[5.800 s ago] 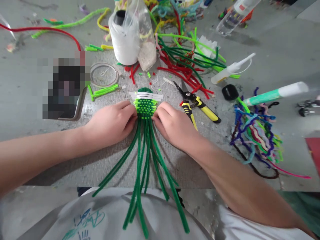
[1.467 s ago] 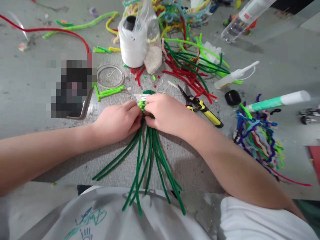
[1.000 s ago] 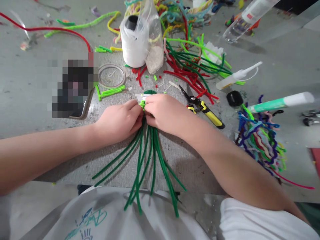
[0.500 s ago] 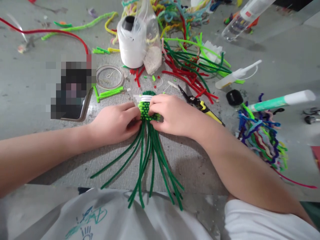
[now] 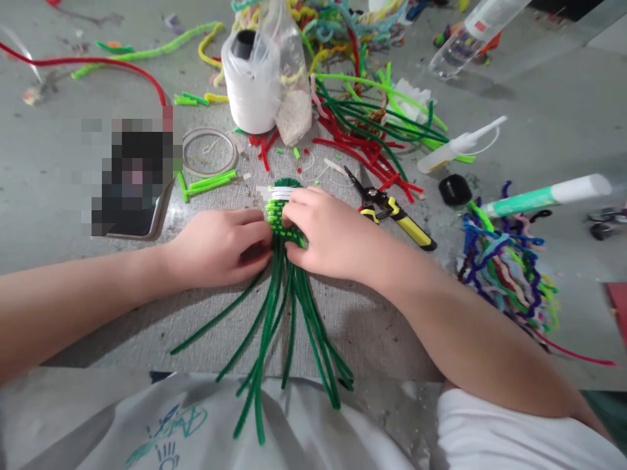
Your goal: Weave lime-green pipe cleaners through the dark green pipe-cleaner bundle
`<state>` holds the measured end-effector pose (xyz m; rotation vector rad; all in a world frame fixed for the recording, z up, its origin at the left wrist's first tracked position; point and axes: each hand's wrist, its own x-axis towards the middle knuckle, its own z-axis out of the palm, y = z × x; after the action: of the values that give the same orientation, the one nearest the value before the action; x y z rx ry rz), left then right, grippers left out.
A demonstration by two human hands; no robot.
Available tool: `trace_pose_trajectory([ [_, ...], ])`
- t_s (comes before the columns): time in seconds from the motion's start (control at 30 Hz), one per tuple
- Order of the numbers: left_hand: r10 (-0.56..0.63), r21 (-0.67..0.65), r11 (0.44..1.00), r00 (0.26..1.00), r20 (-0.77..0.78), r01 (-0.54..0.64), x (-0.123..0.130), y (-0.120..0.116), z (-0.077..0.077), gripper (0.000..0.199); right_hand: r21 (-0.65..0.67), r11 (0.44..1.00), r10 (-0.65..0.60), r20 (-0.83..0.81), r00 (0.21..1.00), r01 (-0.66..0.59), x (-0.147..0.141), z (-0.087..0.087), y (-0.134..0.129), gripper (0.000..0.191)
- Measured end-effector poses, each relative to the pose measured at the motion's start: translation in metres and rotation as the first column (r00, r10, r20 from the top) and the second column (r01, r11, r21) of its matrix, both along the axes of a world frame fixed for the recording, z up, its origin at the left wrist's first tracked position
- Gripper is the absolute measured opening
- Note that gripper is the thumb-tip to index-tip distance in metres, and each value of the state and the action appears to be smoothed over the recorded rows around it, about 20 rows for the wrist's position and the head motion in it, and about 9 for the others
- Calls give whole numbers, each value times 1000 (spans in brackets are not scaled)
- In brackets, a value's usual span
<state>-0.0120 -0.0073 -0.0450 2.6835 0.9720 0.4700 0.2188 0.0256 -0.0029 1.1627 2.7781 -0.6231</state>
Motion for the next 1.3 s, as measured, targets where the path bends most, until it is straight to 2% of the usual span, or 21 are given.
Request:
trace_pose_trajectory([
  [0.33,-18,47,999,1000,-15,19,-1,1,-2,32,6,1000,-22,84,996,22,-7,1,-12,35],
  [0.83,-23,35,999,999,-32,24,-1,1,-2,28,-45,999,-25,-24,999,24,4,-6,-3,23],
  [1.13,-14,15,1000,999,-49,14,-1,0,-1,32,0,999,47,38,998,-47,6,-1,-11,34],
  [1.23,-20,25,999,999,-35,21,-2,0,-2,32,-10,999,44,63,997,-43,7,0,-12,42],
  [1.3,-22,23,999,999,-34,23,-2,1,-2,32,-10,999,42,72,997,-41,8,0,-13,41],
])
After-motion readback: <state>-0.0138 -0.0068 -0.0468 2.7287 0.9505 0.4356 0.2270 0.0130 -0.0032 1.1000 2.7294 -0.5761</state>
